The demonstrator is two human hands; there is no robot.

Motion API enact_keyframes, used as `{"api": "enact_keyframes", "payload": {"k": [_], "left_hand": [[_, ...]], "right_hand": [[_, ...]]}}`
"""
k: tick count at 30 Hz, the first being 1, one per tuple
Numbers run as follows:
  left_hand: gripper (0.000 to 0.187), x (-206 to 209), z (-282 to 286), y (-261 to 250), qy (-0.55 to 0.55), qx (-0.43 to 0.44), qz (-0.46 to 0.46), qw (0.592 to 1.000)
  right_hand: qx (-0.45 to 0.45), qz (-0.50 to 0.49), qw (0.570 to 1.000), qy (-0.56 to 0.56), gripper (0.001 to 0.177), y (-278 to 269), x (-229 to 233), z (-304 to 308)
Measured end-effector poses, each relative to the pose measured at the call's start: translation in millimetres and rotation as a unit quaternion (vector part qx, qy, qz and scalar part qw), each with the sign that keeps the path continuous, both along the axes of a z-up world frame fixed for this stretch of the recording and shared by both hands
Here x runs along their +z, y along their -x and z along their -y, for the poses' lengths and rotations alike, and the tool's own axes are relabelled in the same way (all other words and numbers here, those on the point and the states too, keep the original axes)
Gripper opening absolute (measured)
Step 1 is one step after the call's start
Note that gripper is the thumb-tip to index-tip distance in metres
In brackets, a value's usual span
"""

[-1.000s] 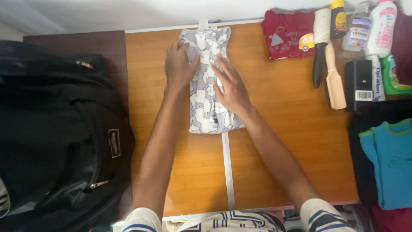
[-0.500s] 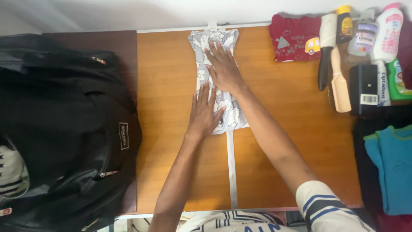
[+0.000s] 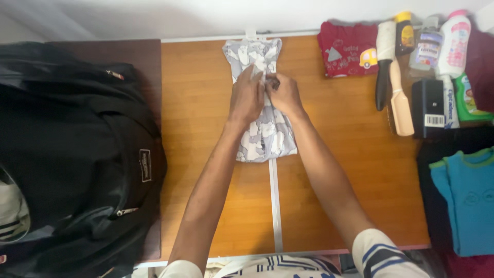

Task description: The person takes infant clothing items from a bag, smooths them on a table, and folds each garment one at a time.

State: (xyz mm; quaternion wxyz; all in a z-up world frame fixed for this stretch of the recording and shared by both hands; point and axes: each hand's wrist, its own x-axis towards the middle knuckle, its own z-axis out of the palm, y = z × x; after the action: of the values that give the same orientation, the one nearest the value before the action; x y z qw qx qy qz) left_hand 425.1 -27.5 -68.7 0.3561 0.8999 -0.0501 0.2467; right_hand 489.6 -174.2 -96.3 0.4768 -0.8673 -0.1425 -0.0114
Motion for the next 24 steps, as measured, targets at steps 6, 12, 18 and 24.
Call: {"api": "enact_keyframes", "payload": {"k": [6, 12, 18, 24], "left_hand": [[0.034, -7.7, -25.8, -56.6, 0.176, 0.134, -0.132, 0.966], [0.022, -6.0, -24.2, -56.9, 0.206, 0.131, -0.073, 0.967], [0.019, -31.1, -24.7, -47.3, 0.376, 0.198, -0.043, 0.904], [0.021, -39.2, -27.0, -52.1, 0.362, 0.141, -0.032, 0.921]], "right_hand": [[0.032, 0.026, 0.999, -0.012, 0.019, -7.9, 4.0, -7.8], [0.012, -0.060, 0.998, 0.033, 0.031, -10.4, 13.4, -17.8], [0.002, 0.027, 0.999, -0.029, 0.011, -3.8, -7.4, -11.1], [-0.084, 0.049, 0.993, -0.062, 0.016, -12.4, -32.3, -14.9]]}}
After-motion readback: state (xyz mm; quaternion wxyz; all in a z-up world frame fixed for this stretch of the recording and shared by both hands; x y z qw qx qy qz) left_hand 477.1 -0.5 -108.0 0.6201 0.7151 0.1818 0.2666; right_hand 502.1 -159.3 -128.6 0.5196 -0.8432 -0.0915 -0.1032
